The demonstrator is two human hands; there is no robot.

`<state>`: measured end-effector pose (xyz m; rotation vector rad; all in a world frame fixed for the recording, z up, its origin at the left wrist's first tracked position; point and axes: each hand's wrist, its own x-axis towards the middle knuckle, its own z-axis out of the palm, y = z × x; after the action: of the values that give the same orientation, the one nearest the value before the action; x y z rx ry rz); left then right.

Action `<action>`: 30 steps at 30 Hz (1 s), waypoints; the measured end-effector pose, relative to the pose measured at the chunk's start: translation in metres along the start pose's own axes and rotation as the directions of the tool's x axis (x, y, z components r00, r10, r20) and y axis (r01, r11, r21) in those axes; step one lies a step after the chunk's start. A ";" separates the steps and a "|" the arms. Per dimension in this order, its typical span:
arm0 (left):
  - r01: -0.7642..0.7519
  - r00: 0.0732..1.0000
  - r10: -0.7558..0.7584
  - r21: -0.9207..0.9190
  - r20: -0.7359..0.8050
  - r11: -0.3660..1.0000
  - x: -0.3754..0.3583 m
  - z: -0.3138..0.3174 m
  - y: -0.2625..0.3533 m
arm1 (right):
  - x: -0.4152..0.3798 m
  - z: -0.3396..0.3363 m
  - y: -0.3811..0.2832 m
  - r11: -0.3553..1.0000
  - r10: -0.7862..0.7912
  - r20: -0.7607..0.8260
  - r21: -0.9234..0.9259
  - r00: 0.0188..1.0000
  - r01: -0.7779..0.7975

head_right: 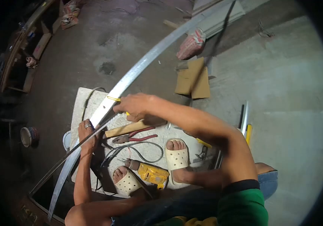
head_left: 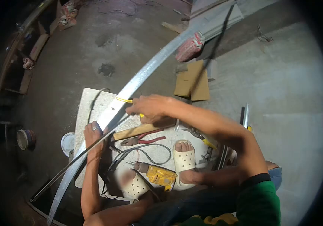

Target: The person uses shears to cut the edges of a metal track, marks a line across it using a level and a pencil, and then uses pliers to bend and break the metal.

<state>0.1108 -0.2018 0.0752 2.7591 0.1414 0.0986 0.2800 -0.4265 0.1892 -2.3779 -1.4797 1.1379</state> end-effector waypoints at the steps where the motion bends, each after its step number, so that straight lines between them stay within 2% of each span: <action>1: 0.001 1.000 -0.001 0.011 0.000 1.000 -0.001 0.000 -0.001 | -0.010 0.000 0.006 1.000 0.023 -0.024 -0.001 0.999 -0.023; 3: -0.119 0.989 0.119 0.013 -0.093 0.993 -0.005 0.007 -0.009 | -0.031 -0.002 0.015 0.997 0.052 -0.017 0.056 0.999 -0.051; 5: -0.021 1.000 0.020 -0.045 -0.014 0.999 -0.004 0.009 -0.007 | -0.050 0.003 0.027 0.986 0.131 -0.076 0.111 0.988 -0.122; 6: -0.078 0.997 0.079 0.086 -0.009 0.993 -0.007 0.017 -0.016 | -0.059 0.007 0.034 0.983 0.146 -0.080 0.120 0.986 -0.136; 7: -0.061 0.998 0.061 0.008 0.011 0.998 -0.002 0.011 -0.013 | -0.070 0.016 0.042 0.980 0.163 -0.086 0.127 0.983 -0.151; 9: -0.033 0.999 0.033 0.014 -0.041 0.999 -0.001 0.005 -0.003 | -0.091 0.034 0.053 0.969 0.199 -0.217 0.187 0.956 -0.159; 10: -0.046 0.998 0.046 0.012 -0.034 0.999 0.000 0.004 -0.002 | -0.104 0.039 0.056 0.966 0.211 -0.221 0.196 0.952 -0.168; 12: -0.013 1.000 0.012 0.017 0.021 1.000 0.001 0.003 -0.003 | -0.132 0.051 0.059 0.912 0.382 -0.232 0.251 0.895 -0.325; 13: -0.023 0.999 0.022 0.011 0.025 1.000 0.001 0.004 -0.004 | -0.146 0.057 0.060 0.907 0.393 -0.231 0.255 0.890 -0.335; 15: -0.022 0.999 0.022 -0.004 0.023 1.000 0.002 0.006 -0.009 | -0.174 0.076 0.060 0.774 0.582 -0.093 0.367 0.808 -0.516; 16: 0.009 0.998 -0.008 -0.014 0.060 1.000 0.003 0.003 -0.008 | -0.187 0.100 0.065 0.771 0.587 -0.095 0.369 0.804 -0.520; 18: 0.012 0.997 -0.007 -0.060 0.080 0.998 0.004 0.003 -0.016 | -0.210 0.161 0.068 0.860 0.445 -0.250 0.385 0.860 -0.333; 19: 0.023 0.995 -0.013 -0.104 0.095 0.994 0.006 0.003 -0.018 | -0.214 0.164 0.050 0.757 0.549 0.005 0.423 0.836 -0.499; 20: 0.029 0.995 -0.016 -0.126 0.096 0.992 0.007 -0.002 -0.016 | -0.220 0.186 0.039 0.796 0.521 -0.086 0.408 0.849 -0.447; 21: 0.026 0.995 -0.014 -0.128 0.095 0.991 0.009 -0.006 -0.017 | -0.224 0.200 0.026 0.802 0.548 -0.133 0.362 0.826 -0.474; 23: -0.005 0.995 0.020 -0.160 0.095 0.987 0.013 -0.014 -0.022 | -0.230 0.221 0.009 0.755 0.653 -0.132 0.195 0.746 -0.627; 24: 0.002 0.994 0.019 -0.195 0.105 0.981 0.015 -0.018 -0.024 | -0.233 0.232 0.005 0.755 0.653 -0.131 0.195 0.746 -0.627; 25: 0.003 0.994 0.018 -0.194 0.106 0.981 0.018 -0.024 -0.023 | -0.235 0.243 0.003 0.789 0.613 -0.203 0.105 0.763 -0.606; 26: 0.087 0.975 -0.032 -0.247 0.219 0.965 0.022 -0.032 -0.021 | -0.237 0.253 0.002 0.812 0.565 -0.270 0.014 0.780 -0.583; 27: 0.177 0.940 -0.075 -0.286 0.332 0.942 0.024 -0.040 -0.019 | -0.240 0.256 -0.002 0.814 0.563 -0.268 0.019 0.782 -0.580; 29: 0.167 0.943 -0.053 -0.331 0.328 0.929 0.024 -0.052 -0.011 | -0.245 0.260 -0.009 0.784 0.558 -0.330 -0.089 0.761 -0.614; 30: 0.210 0.924 -0.072 -0.341 0.375 0.917 0.025 -0.057 -0.006 | -0.247 0.266 -0.008 0.784 0.560 -0.329 -0.085 0.760 -0.615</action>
<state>0.1296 -0.1725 0.1272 2.3252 0.2033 -0.3768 0.0419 -0.6957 0.1352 -3.1068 -0.7739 0.6890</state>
